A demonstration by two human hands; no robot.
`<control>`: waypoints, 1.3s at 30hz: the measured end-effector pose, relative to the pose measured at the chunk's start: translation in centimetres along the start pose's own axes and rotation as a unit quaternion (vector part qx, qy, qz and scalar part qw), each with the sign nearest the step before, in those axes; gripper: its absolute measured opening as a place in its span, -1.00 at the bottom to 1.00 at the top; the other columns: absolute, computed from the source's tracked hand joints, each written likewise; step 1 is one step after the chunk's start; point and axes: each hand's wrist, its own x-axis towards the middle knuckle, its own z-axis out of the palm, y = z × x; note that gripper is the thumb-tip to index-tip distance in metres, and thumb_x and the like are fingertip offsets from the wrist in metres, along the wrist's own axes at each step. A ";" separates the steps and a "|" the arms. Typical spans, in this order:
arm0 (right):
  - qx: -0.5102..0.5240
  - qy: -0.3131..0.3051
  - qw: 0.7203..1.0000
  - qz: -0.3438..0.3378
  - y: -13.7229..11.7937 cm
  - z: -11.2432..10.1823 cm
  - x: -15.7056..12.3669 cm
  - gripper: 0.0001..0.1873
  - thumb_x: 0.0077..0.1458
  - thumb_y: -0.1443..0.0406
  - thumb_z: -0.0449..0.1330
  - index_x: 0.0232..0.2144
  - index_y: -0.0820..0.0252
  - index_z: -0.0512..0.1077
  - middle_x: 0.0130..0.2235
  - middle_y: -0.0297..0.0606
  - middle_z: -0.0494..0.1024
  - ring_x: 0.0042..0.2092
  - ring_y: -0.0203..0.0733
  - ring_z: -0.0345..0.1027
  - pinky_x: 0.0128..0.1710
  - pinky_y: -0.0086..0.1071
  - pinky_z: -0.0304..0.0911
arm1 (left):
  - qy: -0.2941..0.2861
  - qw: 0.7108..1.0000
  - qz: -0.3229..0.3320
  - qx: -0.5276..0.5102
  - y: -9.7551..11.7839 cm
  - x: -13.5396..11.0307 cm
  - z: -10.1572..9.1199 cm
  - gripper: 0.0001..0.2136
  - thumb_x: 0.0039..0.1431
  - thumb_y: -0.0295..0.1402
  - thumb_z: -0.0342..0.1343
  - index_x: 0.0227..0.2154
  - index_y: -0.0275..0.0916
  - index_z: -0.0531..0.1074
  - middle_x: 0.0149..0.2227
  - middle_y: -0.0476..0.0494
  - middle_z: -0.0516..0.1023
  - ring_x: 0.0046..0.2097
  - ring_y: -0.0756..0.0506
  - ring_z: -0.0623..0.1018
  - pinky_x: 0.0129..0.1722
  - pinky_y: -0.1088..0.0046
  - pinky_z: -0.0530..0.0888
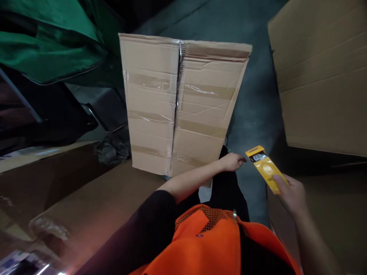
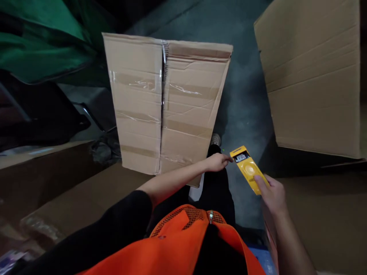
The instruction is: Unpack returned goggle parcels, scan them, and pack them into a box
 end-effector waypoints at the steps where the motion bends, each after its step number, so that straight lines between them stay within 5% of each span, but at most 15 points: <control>1: 0.023 -0.006 0.999 -0.034 -1.5 -1.1 -1.7 -0.40 0.13 -0.20 0.28 -0.35 0.22 0.68 -0.41 -0.17 0.65 -0.41 -0.09 0.51 -0.47 -0.38 0.36 | 0.024 0.998 -0.009 -0.051 0.8 -1.5 -1.5 -0.70 0.45 -0.36 0.08 0.08 -0.22 0.65 0.08 -0.25 0.70 0.09 -0.17 0.66 0.19 0.28 0.55; 3: 0.058 -0.045 0.989 -0.125 -5.6 -2.2 -4.3 -0.44 0.13 -0.19 0.33 -0.36 0.20 0.69 -0.38 -0.17 0.67 -0.41 -0.10 0.53 -0.46 -0.40 0.41 | 0.071 0.970 -0.029 -0.230 2.1 -5.2 -5.1 -0.61 0.50 -0.22 0.03 0.20 -0.24 0.58 0.22 -0.30 0.62 0.23 -0.20 0.60 0.29 0.22 0.47; 5: 0.078 -0.102 0.963 -0.238 -10.9 -1.8 -6.1 -0.46 0.16 -0.17 0.35 -0.38 0.20 0.68 -0.32 -0.15 0.69 -0.36 -0.09 0.57 -0.39 -0.41 0.46 | 0.056 0.895 -0.049 -0.439 2.6 -9.3 -8.9 -0.45 0.47 0.06 0.05 0.22 -0.27 0.56 0.28 -0.40 0.56 0.29 -0.27 0.56 0.32 0.12 0.44; 7: 0.070 -0.155 0.928 -0.332 -16.4 0.1 -7.2 -0.49 0.21 -0.13 0.34 -0.41 0.20 0.66 -0.30 -0.13 0.68 -0.31 -0.09 0.58 -0.34 -0.41 0.47 | 0.009 0.827 -0.055 -0.559 2.2 -13.4 -12.3 -0.31 0.33 0.25 0.14 0.14 -0.30 0.61 0.21 -0.47 0.61 0.23 -0.32 0.61 0.25 0.10 0.49; 9: 0.042 -0.183 0.902 -0.388 -21.1 3.0 -8.0 -0.51 0.25 -0.08 0.33 -0.45 0.21 0.63 -0.33 -0.13 0.65 -0.32 -0.12 0.56 -0.34 -0.42 0.44 | 0.010 0.800 -0.057 -0.597 1.0 -17.1 -15.0 -0.31 0.17 0.25 0.32 0.02 -0.33 0.67 0.09 -0.47 0.69 0.09 -0.30 0.68 0.13 0.20 0.55; 12: 0.001 -0.194 0.882 -0.430 -25.8 7.7 -9.3 -0.49 0.28 -0.05 0.30 -0.52 0.19 0.56 -0.40 -0.14 0.59 -0.36 -0.15 0.52 -0.37 -0.41 0.42 | 0.049 0.799 -0.061 -0.596 -1.4 -21.6 -17.6 -0.41 0.04 0.10 0.51 -0.06 -0.31 0.71 -0.05 -0.37 0.74 -0.07 -0.19 0.71 -0.04 0.38 0.56; 17: -0.043 -0.218 0.862 -0.455 -28.8 13.5 -10.6 -0.42 0.29 -0.13 0.24 -0.58 0.14 0.49 -0.53 -0.21 0.47 -0.39 -0.11 0.45 -0.31 -0.28 0.47 | 0.097 0.806 -0.063 -0.581 -5.6 -26.1 -20.1 -0.44 -0.10 0.10 0.56 -0.23 -0.29 0.71 -0.24 -0.23 0.74 -0.27 -0.08 0.65 -0.21 0.47 0.51; 24: -0.130 -0.245 0.833 -0.478 -32.5 18.0 -7.8 -0.43 0.29 -0.14 0.24 -0.56 0.11 0.40 -0.51 -0.25 0.45 -0.38 -0.17 0.41 -0.29 -0.33 0.41 | 0.272 0.812 -0.108 -0.506 -8.4 -26.0 -21.2 -0.75 0.18 -0.12 0.36 -0.36 -0.22 0.67 -0.39 -0.07 0.68 -0.38 -0.06 0.59 -0.32 0.46 0.49; 27: -0.164 -0.244 0.839 -0.457 -34.6 18.6 -6.6 -0.43 0.31 -0.13 0.23 -0.56 0.12 0.38 -0.50 -0.28 0.45 -0.44 -0.25 0.33 -0.42 -0.40 0.27 | 0.312 0.816 -0.123 -0.472 -8.9 -25.1 -23.7 -0.81 0.28 -0.24 0.26 -0.36 -0.23 0.65 -0.39 -0.09 0.68 -0.39 -0.06 0.60 -0.32 0.44 0.51; 30: -0.186 -0.216 0.857 -0.429 -36.4 18.2 -5.7 -0.41 0.31 -0.13 0.22 -0.58 0.13 0.35 -0.53 -0.33 0.38 -0.51 -0.31 0.20 -0.51 -0.42 0.14 | 0.355 0.827 -0.137 -0.413 -11.1 -25.2 -29.9 -0.82 0.38 -0.34 0.18 -0.30 -0.29 0.62 -0.33 -0.17 0.70 -0.35 -0.06 0.63 -0.23 0.38 0.58; 33: -0.190 -0.179 0.881 -0.394 -38.7 18.5 -4.7 -0.36 0.30 -0.16 0.21 -0.62 0.12 0.28 -0.62 -0.40 0.24 -0.57 -0.35 0.09 -0.58 -0.43 0.02 | 0.473 0.818 -0.187 -0.268 -16.0 -26.1 -39.3 -0.77 0.51 -0.42 0.04 -0.12 -0.41 0.59 -0.21 -0.25 0.70 -0.25 -0.02 0.64 -0.05 0.29 0.59; 36: -0.185 -0.156 0.892 -0.383 -41.8 21.3 -3.5 -0.31 0.27 -0.20 0.21 -0.65 0.13 0.23 -0.64 -0.43 0.16 -0.58 -0.36 0.05 -0.60 -0.43 -0.05 | 0.509 0.815 -0.230 -0.151 -21.9 -26.1 -48.3 -0.74 0.58 -0.49 -0.03 0.03 -0.60 0.50 -0.07 -0.31 0.67 -0.17 0.06 0.57 0.09 0.24 0.53; 39: -0.169 -0.150 0.891 -0.393 -45.0 25.8 -2.6 -0.29 0.25 -0.24 0.20 -0.65 0.13 0.22 -0.63 -0.42 0.15 -0.56 -0.37 0.03 -0.58 -0.43 -0.06 | 0.504 0.810 -0.272 -0.124 -26.7 -24.6 -53.4 -0.69 0.63 -0.38 -0.02 0.03 -0.62 0.46 -0.02 -0.30 0.65 -0.21 0.12 0.50 0.12 0.27 0.52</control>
